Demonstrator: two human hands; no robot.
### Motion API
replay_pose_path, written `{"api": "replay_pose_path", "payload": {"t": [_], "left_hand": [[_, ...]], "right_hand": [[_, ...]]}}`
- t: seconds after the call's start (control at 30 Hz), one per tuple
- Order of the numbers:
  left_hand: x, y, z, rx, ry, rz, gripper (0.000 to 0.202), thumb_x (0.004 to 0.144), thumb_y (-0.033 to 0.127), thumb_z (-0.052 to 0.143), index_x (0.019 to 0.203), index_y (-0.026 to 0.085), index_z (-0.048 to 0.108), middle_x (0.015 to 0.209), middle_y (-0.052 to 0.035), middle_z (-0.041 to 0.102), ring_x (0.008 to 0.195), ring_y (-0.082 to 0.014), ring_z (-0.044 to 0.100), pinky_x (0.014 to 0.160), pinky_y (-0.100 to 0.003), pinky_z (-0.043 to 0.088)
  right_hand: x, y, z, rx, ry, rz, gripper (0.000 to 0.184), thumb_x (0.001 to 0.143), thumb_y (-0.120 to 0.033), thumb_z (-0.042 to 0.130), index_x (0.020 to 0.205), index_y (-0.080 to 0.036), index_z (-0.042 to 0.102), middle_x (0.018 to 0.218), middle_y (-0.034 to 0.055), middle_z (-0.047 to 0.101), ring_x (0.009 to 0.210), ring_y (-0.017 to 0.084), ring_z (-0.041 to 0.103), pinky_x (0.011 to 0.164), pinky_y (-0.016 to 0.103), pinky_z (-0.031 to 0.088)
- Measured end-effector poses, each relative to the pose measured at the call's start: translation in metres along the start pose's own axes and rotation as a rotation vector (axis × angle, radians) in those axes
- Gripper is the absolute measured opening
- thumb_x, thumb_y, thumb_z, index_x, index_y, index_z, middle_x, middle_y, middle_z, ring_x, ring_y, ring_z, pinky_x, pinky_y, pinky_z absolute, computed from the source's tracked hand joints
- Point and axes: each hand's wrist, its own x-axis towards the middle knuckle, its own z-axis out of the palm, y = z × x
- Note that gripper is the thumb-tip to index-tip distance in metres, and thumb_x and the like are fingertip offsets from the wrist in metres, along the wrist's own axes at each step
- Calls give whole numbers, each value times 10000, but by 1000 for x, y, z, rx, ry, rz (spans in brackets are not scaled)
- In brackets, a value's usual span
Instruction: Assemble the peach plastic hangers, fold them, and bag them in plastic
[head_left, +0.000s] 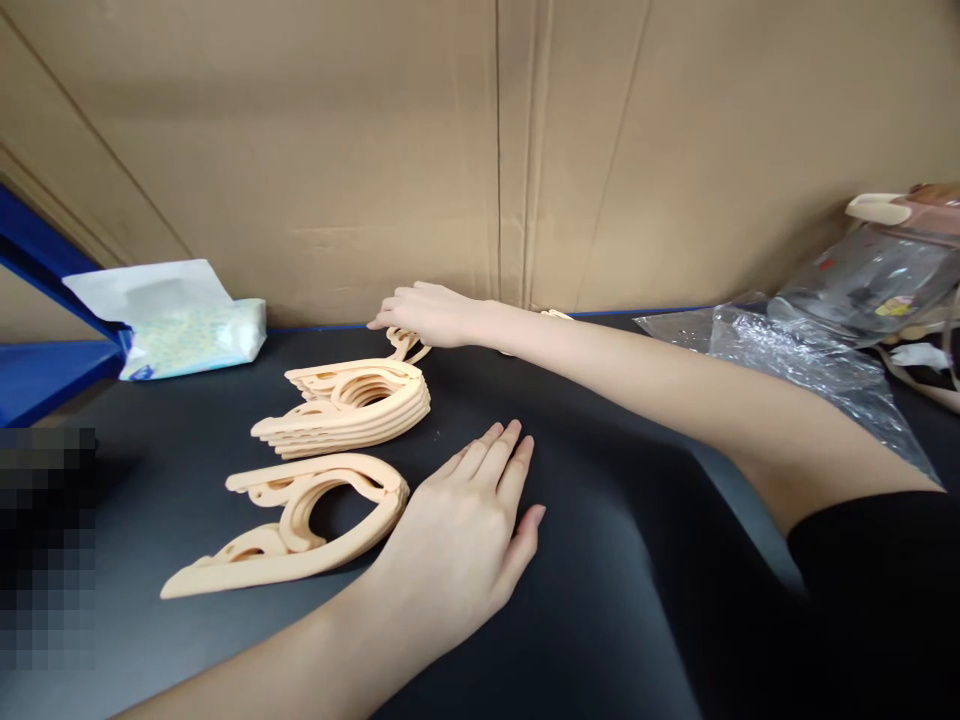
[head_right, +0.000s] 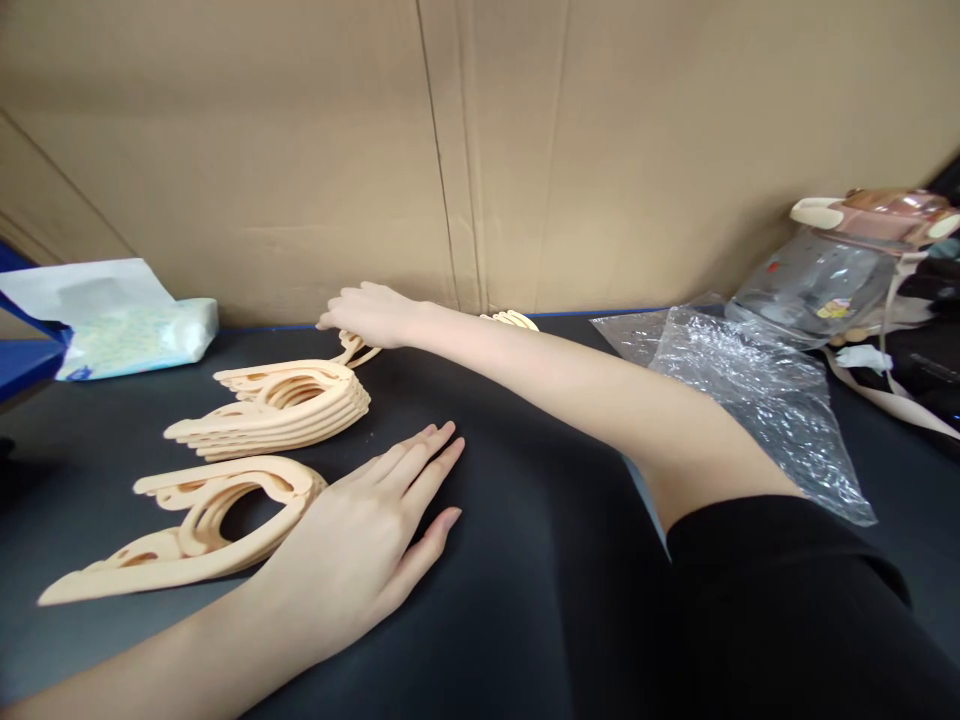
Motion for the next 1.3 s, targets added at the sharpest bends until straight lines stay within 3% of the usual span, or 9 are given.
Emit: {"api": "replay_pose_path", "payload": {"t": [0.1,0.2,0.33,0.47,0.73,0.9,1.1,1.3], "left_hand": [[0,-1,0,-7,-10,4,457,949,260,435,1297,17,606,1355,-195,604,1231,-317,609,958,-425,570],[0,-1,0,-19,-5,4,454,947,253,434,1291,14,610,1346,-197,612,1224,-316,614,952,-425,574],[0,-1,0,-37,1,-1,452,949,248,433,1291,8,607,1347,-201,609,1223,-324,615,946,-441,576],[0,-1,0,-38,-5,0,457,948,250,438,1296,3,600,1354,-207,601,1229,-330,609,947,-446,575],[-1,-1,0,-28,-10,2,463,952,261,438,1311,11,591,1359,-197,602,1242,-318,600,956,-433,571],[-1,-1,-2,-34,-8,0,455,951,258,444,1301,11,599,1346,-197,614,1229,-320,610,955,-425,573],[-2,-1,-1,-23,-6,9,462,956,262,431,1311,14,591,1354,-198,607,1232,-319,607,953,-426,572],[-1,-2,-1,-24,-10,12,457,961,258,424,1310,13,590,1348,-188,616,1232,-316,608,948,-428,576]], "right_hand": [[12,2,-3,-6,-40,-15,430,951,-57,469,1354,-164,571,1250,121,680,1121,233,625,831,322,434],[17,0,-7,-41,-69,-30,294,929,-83,517,1153,-132,701,1113,135,730,1009,254,679,745,318,427],[18,-5,-12,-116,-73,-61,243,916,-59,501,987,-79,732,1012,166,739,981,287,688,736,343,414],[22,-7,-11,-169,-78,-82,278,925,-37,448,980,-70,719,1020,177,732,999,285,678,735,345,419],[27,2,-12,-184,-112,-88,320,834,-14,530,1103,-78,692,1142,166,706,1031,269,642,773,345,441],[26,13,-16,-135,-122,-50,326,805,-1,548,1080,-89,700,1096,149,710,982,256,637,731,332,426],[11,19,-32,-54,-105,17,242,763,-14,617,974,-95,705,961,99,714,841,203,636,672,299,378],[-8,38,-53,47,-50,93,221,741,-71,707,958,-114,705,960,57,710,845,177,609,690,274,367]]}}
